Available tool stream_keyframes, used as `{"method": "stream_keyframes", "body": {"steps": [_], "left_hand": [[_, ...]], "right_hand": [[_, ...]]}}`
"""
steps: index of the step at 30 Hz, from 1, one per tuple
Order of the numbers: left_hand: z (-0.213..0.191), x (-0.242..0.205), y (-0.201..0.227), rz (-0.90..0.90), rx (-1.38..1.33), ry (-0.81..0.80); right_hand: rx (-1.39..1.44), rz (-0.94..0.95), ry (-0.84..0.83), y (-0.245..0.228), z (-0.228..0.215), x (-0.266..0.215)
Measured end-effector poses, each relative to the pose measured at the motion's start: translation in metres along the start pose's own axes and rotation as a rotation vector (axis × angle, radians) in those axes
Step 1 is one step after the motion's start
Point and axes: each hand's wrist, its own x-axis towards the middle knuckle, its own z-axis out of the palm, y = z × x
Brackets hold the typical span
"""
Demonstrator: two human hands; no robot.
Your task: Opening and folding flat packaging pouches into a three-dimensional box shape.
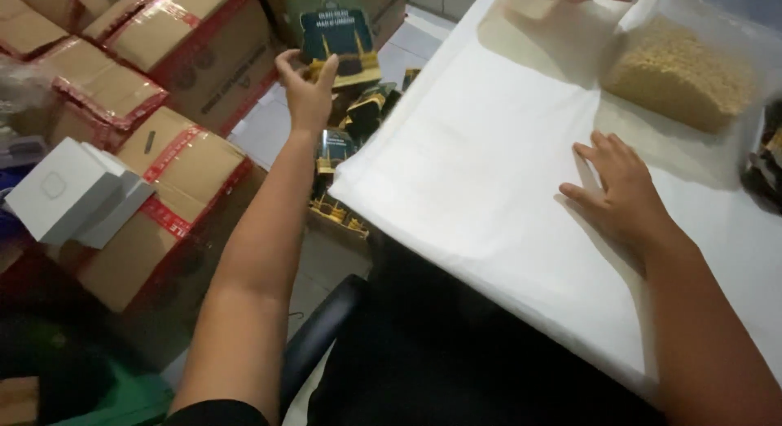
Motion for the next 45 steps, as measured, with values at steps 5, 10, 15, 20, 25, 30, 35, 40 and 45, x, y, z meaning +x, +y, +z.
{"method": "stream_keyframes", "body": {"steps": [5,10,15,20,25,30,35,40,45], "left_hand": [[-0.011,0.025,-0.03,-0.239,0.222,-0.112],[0.018,0.027,-0.004,-0.065,0.345,-0.214],[0.11,0.008,0.038,0.563,0.137,-0.43],[0.197,-0.075,0.131,0.732,0.067,-0.763],[0.276,-0.145,0.121,0.797,0.125,-0.943],[0.276,-0.162,0.123,0.896,0.23,-1.046],[0.273,-0.156,0.137,0.774,0.241,-1.16],[0.264,-0.16,0.153,0.663,0.275,-1.194],[0.265,-0.156,0.145,0.69,0.214,-1.201]], "right_hand": [[-0.044,-0.056,0.025,0.022,0.012,0.005],[-0.001,0.021,-0.013,-0.003,-0.001,0.001],[0.03,-0.031,0.044,0.012,0.005,-0.001],[0.214,-0.156,0.329,0.033,0.006,0.0],[0.073,-0.217,0.688,0.085,-0.011,0.001],[-0.297,0.104,0.996,0.144,-0.063,-0.019],[-0.323,0.782,0.455,0.148,-0.111,-0.025],[-0.322,0.815,0.35,0.197,-0.112,-0.018],[-0.175,0.592,0.522,0.209,-0.149,-0.024]]}}
